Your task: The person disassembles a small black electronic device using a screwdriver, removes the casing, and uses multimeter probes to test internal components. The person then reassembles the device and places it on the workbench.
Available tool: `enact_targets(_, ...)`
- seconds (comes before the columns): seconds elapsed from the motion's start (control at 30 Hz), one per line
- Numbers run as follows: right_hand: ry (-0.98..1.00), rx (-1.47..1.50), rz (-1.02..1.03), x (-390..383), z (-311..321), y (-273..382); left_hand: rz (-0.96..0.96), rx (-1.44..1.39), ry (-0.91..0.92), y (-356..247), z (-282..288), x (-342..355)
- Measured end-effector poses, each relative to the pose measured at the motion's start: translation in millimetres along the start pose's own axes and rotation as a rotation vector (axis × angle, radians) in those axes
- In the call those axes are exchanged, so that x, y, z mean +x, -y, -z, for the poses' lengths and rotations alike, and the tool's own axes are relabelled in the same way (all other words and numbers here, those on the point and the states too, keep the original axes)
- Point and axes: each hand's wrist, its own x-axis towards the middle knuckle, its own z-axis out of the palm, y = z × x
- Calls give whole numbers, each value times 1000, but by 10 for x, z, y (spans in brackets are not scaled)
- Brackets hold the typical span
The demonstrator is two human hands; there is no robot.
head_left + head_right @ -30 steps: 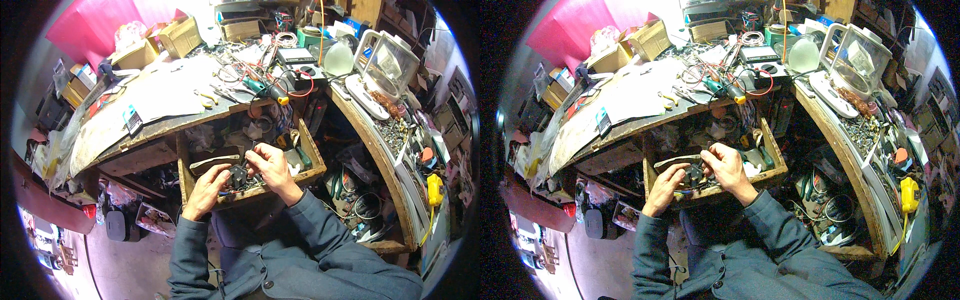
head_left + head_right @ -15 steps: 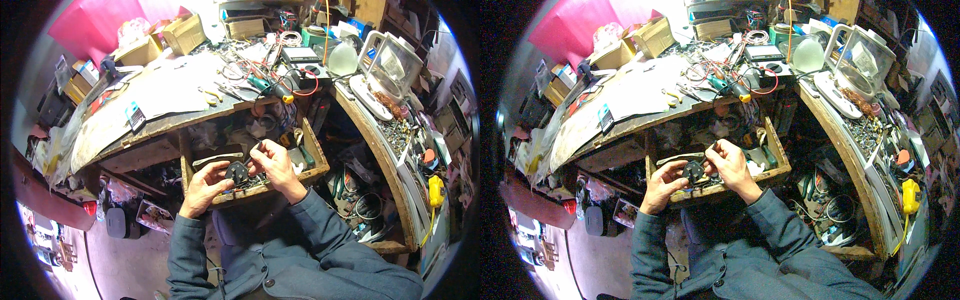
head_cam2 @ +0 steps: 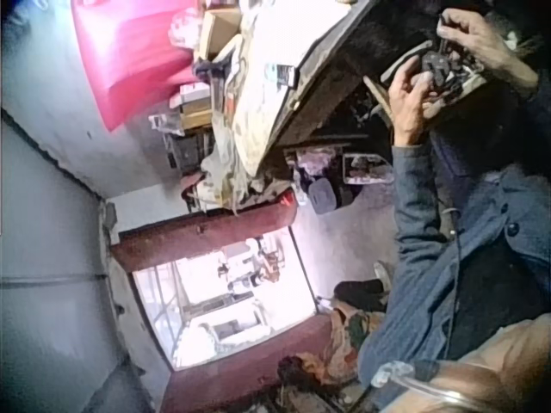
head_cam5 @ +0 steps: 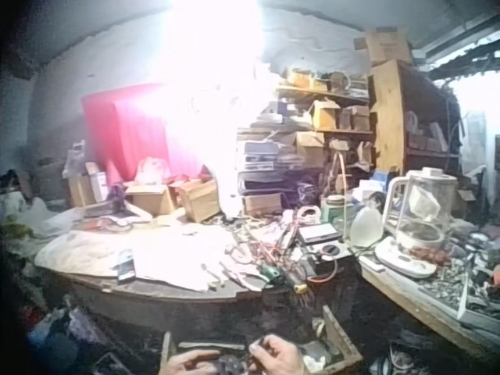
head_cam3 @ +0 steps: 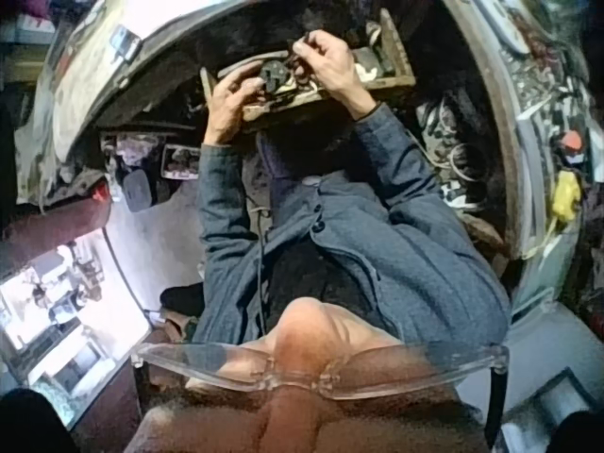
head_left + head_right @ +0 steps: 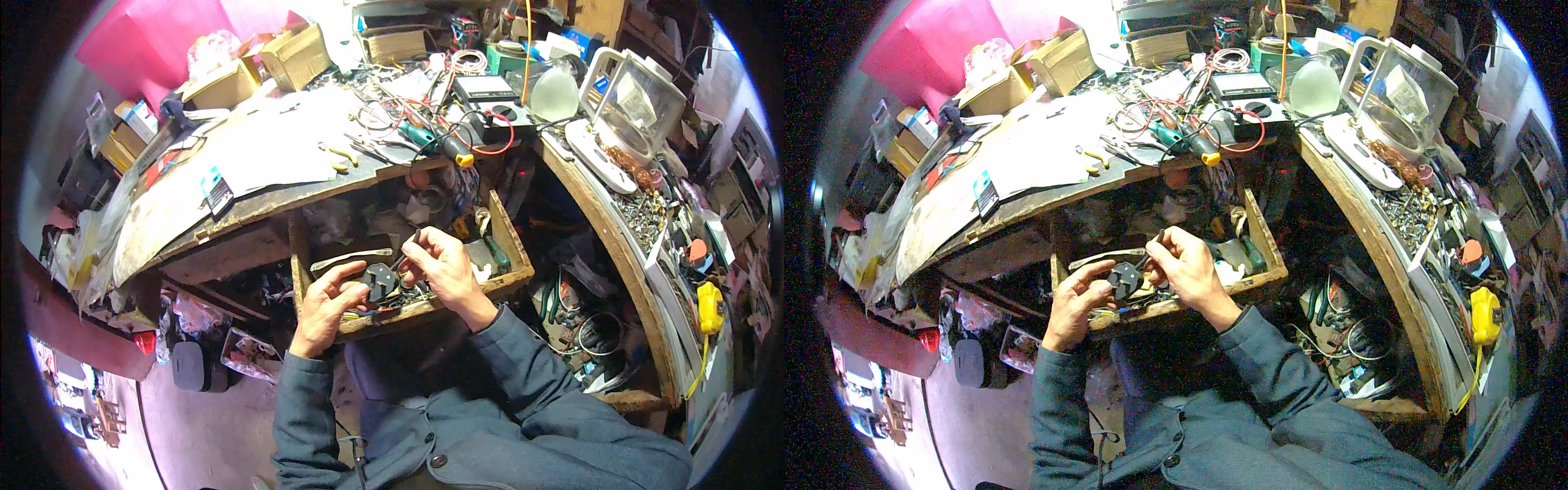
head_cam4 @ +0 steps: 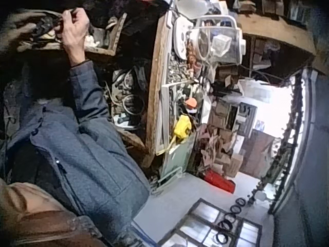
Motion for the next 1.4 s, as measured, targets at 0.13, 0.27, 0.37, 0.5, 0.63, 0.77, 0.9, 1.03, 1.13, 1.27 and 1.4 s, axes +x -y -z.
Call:
enact_targets(0.13, -2, -34, 8, -11, -20, 1, -19, -7, -20, -8, -7, -33)
enact_targets(0.27, -13, -37, 29, 2, -3, -15, -9, 7, -17, -6, -16, 6)
enact_targets(0.37, -8, -35, 21, -1, -28, -23, -3, -1, -26, 30, 2, -12)
enact_targets(0.5, 4, -50, 35, -7, -2, -24, -1, 13, -13, 16, 1, -5)
enact_targets(0.63, 21, -25, 35, -29, -20, 6, 8, 33, -14, 28, 5, -10)
enact_targets(0.77, 71, -9, 77, -55, -20, 8, 11, 21, 8, 34, 31, -7)
enact_targets(0.9, 142, -22, 88, -96, -10, 47, 23, 4, 13, 41, 16, 1)
enact_targets(1.03, 170, -62, 88, -110, 8, 61, 10, 40, 5, 62, 12, 13)
enact_targets(1.13, 168, -53, 95, -126, -5, 75, 39, 36, -13, 54, 10, 16)
enact_targets(1.27, 127, -29, 99, -106, -6, 30, 51, -93, 21, 60, 66, 35)
enact_targets(1.4, 164, -10, 74, -75, -16, 49, 72, -73, 50, 36, 91, 43)
